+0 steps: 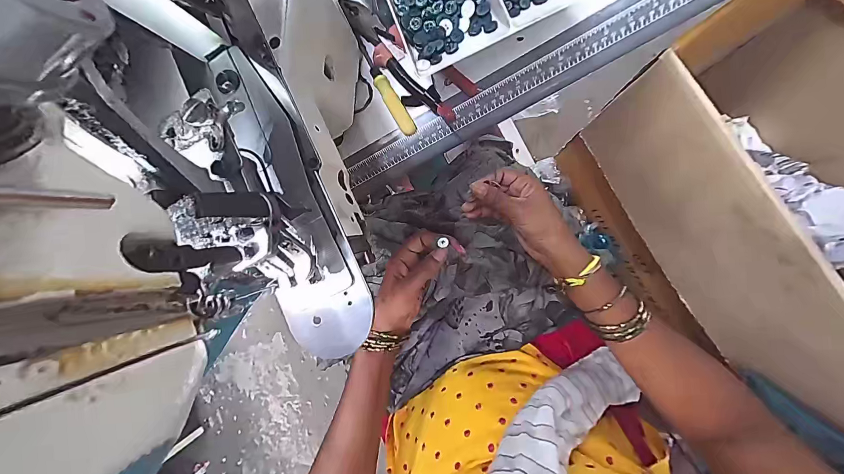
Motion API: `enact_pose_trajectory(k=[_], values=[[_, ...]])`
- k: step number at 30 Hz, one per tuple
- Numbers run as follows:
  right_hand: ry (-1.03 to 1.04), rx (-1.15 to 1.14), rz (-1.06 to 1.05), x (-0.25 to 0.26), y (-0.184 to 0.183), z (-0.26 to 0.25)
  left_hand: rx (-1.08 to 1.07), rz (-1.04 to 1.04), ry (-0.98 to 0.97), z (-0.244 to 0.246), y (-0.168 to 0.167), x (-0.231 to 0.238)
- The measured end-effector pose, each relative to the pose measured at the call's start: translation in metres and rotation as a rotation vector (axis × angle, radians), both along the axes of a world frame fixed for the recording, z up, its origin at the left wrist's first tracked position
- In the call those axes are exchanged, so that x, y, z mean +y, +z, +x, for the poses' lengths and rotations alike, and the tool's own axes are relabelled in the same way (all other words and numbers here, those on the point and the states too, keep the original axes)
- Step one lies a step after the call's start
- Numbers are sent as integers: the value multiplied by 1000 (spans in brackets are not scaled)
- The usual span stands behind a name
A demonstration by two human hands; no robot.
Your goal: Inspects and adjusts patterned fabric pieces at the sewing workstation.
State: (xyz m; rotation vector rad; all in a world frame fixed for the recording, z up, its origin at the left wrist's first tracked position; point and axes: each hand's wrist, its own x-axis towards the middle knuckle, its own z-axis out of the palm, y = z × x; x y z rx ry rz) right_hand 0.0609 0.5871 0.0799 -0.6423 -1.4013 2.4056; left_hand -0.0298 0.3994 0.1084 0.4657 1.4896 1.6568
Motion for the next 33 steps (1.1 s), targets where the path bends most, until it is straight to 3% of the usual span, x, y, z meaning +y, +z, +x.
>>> enact_pose_trajectory(k=[5,15,26,33], values=[[112,-19,193,-5,2,-3,159,-361,-10,-6,2,11],[118,19,369,-9,-11,-6,270,-527,8,-5,12,19],[-36,32,368,-27,-21,-10,283,-487,27,-7,9,17],[30,35,298,-21,-15,-11,399,-448,69,-2,7,16]])
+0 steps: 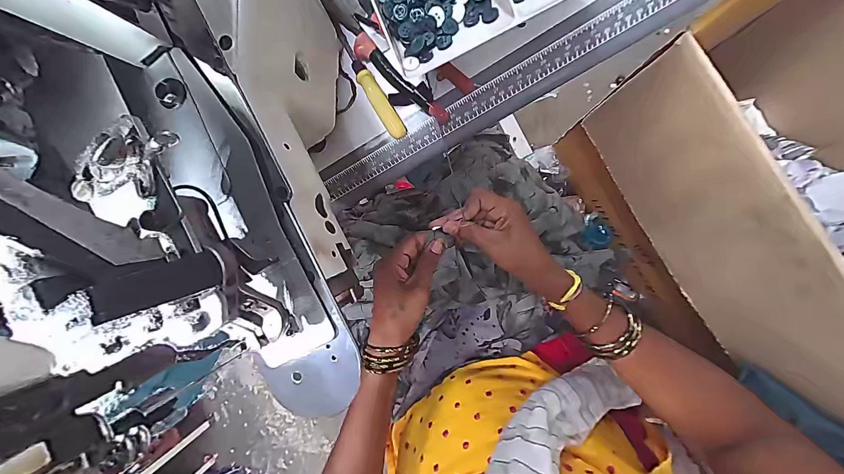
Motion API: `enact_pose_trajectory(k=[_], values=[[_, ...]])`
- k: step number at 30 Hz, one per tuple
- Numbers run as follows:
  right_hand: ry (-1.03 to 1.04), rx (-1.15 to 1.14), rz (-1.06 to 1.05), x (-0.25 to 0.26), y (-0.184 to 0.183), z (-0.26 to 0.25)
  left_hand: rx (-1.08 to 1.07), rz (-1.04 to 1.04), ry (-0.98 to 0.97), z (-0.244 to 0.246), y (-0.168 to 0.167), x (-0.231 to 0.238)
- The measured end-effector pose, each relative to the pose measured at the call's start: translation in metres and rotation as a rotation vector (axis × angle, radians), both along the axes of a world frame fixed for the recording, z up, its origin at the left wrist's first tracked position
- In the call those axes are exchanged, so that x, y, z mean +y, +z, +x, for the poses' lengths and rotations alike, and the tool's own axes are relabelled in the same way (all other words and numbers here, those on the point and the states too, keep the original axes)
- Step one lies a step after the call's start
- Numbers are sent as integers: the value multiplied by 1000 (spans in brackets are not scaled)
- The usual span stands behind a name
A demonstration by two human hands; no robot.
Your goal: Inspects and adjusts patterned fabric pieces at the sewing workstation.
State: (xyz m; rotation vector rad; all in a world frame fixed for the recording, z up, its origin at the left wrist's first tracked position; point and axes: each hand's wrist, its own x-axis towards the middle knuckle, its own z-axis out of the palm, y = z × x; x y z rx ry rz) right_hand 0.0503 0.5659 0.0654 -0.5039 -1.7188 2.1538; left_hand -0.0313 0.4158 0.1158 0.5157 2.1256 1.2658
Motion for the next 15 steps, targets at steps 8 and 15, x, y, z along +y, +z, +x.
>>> enact_pose_trajectory(k=[8,15], values=[[-40,-36,166,-6,7,-3,347,-42,-133,6,-5,-2],[89,-170,-59,-4,20,-5,295,40,-286,9,14,-19]])
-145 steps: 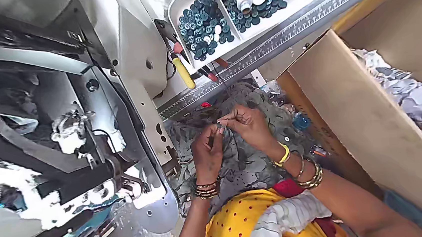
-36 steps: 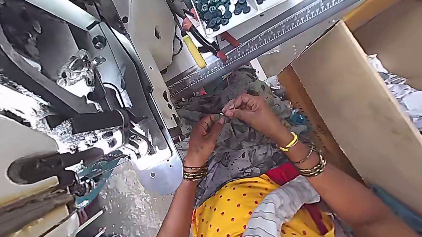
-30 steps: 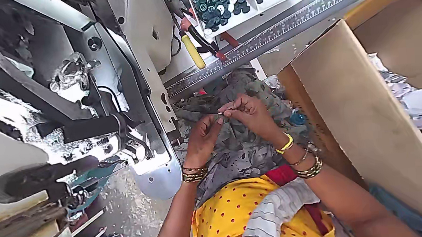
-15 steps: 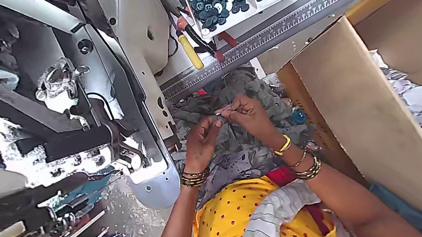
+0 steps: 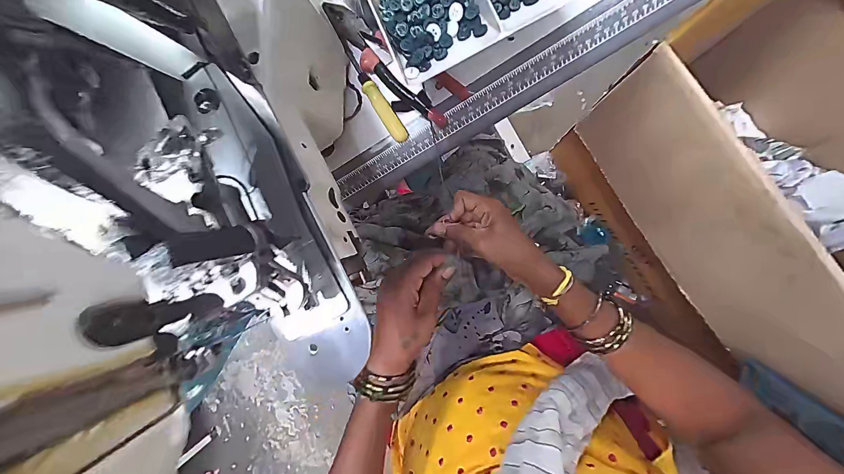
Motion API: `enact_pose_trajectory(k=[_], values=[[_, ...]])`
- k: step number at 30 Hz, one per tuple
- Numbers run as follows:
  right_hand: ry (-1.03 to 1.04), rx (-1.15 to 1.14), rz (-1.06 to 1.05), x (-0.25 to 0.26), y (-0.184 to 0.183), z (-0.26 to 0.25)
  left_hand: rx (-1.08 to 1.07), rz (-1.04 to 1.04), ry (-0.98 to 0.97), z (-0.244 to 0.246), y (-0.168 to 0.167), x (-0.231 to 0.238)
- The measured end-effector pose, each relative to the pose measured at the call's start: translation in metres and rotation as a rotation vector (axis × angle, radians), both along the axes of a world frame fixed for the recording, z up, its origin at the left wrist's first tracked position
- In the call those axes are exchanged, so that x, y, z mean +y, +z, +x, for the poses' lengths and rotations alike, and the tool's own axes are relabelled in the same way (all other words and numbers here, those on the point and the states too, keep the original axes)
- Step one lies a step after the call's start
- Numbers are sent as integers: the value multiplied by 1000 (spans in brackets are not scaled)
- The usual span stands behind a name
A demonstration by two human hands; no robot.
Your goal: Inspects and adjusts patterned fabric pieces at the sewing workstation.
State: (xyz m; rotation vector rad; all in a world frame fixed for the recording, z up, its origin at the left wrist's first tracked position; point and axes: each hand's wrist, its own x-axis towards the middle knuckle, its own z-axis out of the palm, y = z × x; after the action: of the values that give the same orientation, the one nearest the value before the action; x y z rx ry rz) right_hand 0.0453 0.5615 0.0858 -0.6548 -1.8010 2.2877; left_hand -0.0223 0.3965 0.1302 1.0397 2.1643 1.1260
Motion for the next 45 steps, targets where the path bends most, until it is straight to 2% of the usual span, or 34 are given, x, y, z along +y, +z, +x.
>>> enact_pose_trajectory(k=[2,4,7,9,10,12,15,17,19,22,25,27,28,31,33,35,37,38,40,43,45], values=[[-21,-50,78,5,5,4,6,34,-101,1,13,-16],[-28,-150,168,16,8,15,66,-60,-129,9,24,-42],[36,-426,308,48,9,42,170,-180,-128,30,20,-76],[70,-637,569,74,7,63,218,-200,-100,44,9,-93],[2,-684,715,84,10,72,260,-200,-76,51,4,-98],[-147,-602,893,101,35,75,333,-201,-19,62,1,-100],[-196,-194,1119,98,104,46,424,-197,7,71,9,-93],[-163,60,1298,91,134,14,493,-188,7,72,16,-88],[-122,153,1438,91,139,-20,553,-171,15,72,19,-86],[-77,109,1552,102,129,-54,565,-149,46,70,17,-92],[-120,82,1507,92,127,-37,464,-150,70,72,13,-100],[-219,197,1476,74,120,-14,401,-114,90,67,9,-110],[-203,214,1455,65,114,3,361,-85,119,60,8,-119],[-82,1,1318,49,83,73,290,-22,328,8,-2,-169],[-146,-248,1096,62,41,115,129,-107,524,-38,-27,-213],[-175,-561,739,79,-4,144,-119,-310,670,-80,-65,-249],[-103,-767,382,96,-55,161,-268,-444,740,-111,-111,-268],[-61,-811,288,98,-74,165,-302,-480,765,-122,-129,-269],[-63,-832,221,90,-92,171,-325,-546,793,-133,-145,-253],[-262,-701,171,73,-78,167,-358,-535,738,-137,-148,-211],[-262,-581,170,74,-61,164,-311,-577,581,-134,-143,-192]])
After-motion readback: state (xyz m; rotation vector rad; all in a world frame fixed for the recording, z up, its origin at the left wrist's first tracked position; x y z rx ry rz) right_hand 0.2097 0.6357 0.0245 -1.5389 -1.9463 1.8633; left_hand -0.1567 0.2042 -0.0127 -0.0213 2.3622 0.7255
